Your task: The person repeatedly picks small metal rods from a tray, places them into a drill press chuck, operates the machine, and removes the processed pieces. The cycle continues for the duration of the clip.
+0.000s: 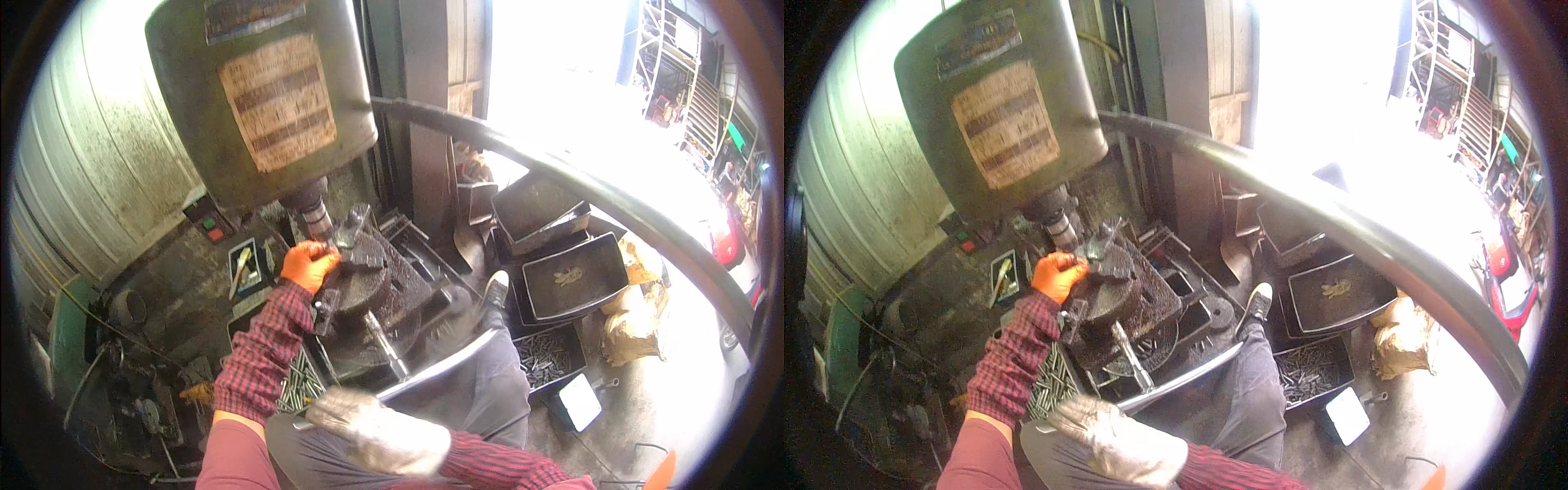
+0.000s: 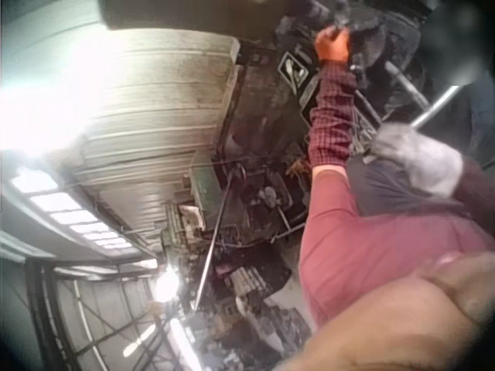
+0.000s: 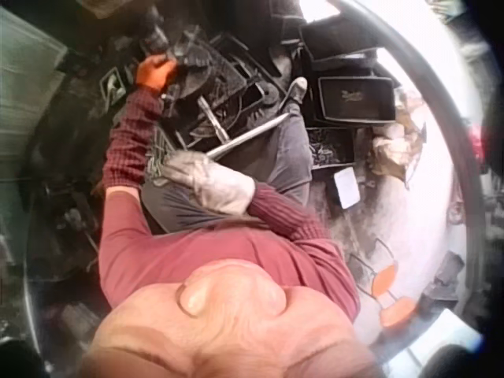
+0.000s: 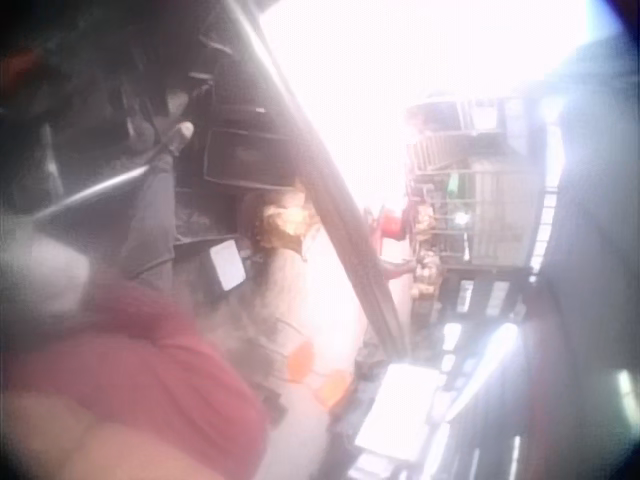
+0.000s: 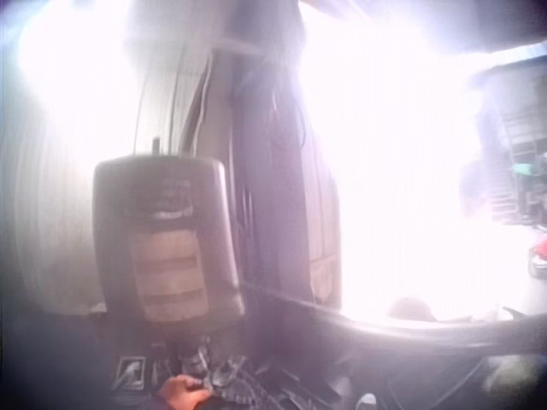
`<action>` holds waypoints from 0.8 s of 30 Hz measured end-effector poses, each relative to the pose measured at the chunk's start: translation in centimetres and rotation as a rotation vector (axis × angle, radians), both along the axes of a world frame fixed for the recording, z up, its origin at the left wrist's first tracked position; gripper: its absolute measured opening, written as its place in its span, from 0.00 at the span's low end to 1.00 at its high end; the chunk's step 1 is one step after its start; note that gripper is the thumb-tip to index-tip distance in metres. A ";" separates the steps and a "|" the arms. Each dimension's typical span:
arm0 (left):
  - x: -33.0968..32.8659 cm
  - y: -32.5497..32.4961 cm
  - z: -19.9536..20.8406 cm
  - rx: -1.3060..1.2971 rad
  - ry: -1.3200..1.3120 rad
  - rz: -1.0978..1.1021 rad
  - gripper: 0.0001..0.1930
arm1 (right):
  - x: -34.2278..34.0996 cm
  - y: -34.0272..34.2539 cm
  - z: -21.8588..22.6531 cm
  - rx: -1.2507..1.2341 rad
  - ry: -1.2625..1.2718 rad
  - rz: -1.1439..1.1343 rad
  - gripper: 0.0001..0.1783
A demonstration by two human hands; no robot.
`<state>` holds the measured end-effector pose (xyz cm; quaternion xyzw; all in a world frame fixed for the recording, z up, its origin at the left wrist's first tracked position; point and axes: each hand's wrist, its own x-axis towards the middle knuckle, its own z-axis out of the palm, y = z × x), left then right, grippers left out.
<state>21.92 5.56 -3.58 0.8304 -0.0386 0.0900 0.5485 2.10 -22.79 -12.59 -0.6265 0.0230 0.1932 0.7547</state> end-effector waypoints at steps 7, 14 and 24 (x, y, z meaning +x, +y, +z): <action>0.2 0.7 -1.7 -0.020 -0.093 0.102 0.05 | 0.1 -8.5 0.7 -0.225 -0.265 0.025 0.31; -2.7 4.2 0.2 -0.542 -0.094 0.363 0.08 | -5.6 -11.1 4.2 -0.225 -0.408 -0.130 0.37; -10.1 6.2 -0.6 -1.110 0.053 0.043 0.07 | -8.2 -7.1 7.9 -0.259 -0.477 -0.040 0.32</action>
